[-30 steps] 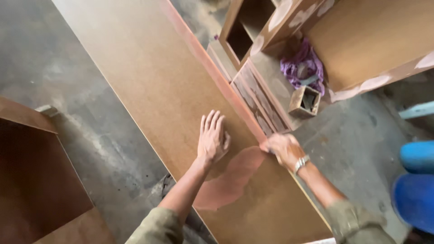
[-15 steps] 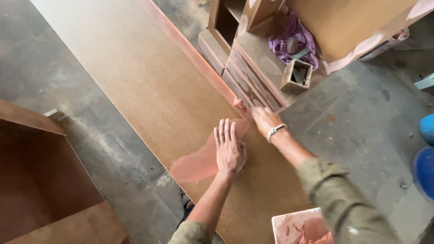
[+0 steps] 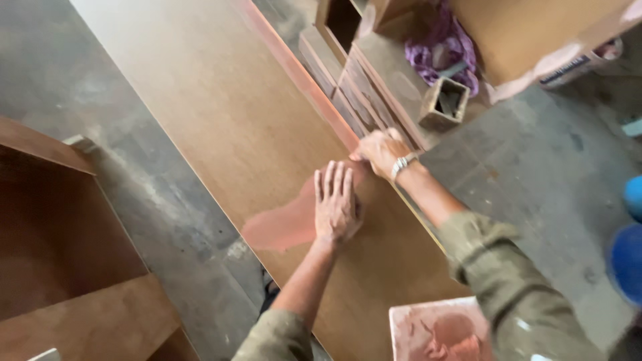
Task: The person applies a pinkish wood filler to the edges and surfaces of wooden furniture components using a small putty knife. They scoop the filler from a container and spread it along the seams and edges of a drawer front and a cabinet frame, smoothing the material into the wood.
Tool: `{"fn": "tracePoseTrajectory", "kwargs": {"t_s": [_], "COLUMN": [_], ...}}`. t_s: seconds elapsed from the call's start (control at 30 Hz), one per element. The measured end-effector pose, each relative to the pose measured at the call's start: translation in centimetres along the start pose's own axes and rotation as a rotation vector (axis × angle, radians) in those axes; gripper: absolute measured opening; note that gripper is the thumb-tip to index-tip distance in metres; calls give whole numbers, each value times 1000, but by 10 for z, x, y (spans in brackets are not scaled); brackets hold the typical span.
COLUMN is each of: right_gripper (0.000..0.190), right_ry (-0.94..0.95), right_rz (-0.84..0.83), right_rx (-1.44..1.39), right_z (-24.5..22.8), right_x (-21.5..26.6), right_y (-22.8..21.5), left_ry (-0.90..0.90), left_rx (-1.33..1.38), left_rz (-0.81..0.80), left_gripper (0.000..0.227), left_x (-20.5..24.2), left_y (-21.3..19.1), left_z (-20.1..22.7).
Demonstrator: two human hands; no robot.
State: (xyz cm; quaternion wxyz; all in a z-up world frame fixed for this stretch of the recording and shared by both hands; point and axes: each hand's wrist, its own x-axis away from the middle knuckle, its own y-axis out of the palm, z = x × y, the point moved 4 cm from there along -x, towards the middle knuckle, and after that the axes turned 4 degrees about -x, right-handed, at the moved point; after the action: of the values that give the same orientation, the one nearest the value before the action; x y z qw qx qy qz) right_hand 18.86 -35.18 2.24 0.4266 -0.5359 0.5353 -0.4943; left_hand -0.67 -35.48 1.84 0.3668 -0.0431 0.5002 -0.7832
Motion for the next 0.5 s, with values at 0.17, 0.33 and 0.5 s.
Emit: {"fn": "tracePoseTrajectory", "kwargs": {"t_s": [0.17, 0.33, 0.5], "right_gripper": [30, 32, 27], "right_ry": [105, 326, 954], "right_rz": [-7, 185, 346], "right_rx": [-41, -370, -727], "right_z": [-37, -39, -93], "right_x": [163, 268, 435], "right_y": [-21, -63, -43], "left_ry": [108, 199, 275], "left_rx": [74, 178, 265], "left_rz": [60, -32, -281], "left_gripper": [67, 48, 50], "left_x": [0, 55, 134], "left_y": [-13, 3, 23], "left_z": [4, 63, 127]}}
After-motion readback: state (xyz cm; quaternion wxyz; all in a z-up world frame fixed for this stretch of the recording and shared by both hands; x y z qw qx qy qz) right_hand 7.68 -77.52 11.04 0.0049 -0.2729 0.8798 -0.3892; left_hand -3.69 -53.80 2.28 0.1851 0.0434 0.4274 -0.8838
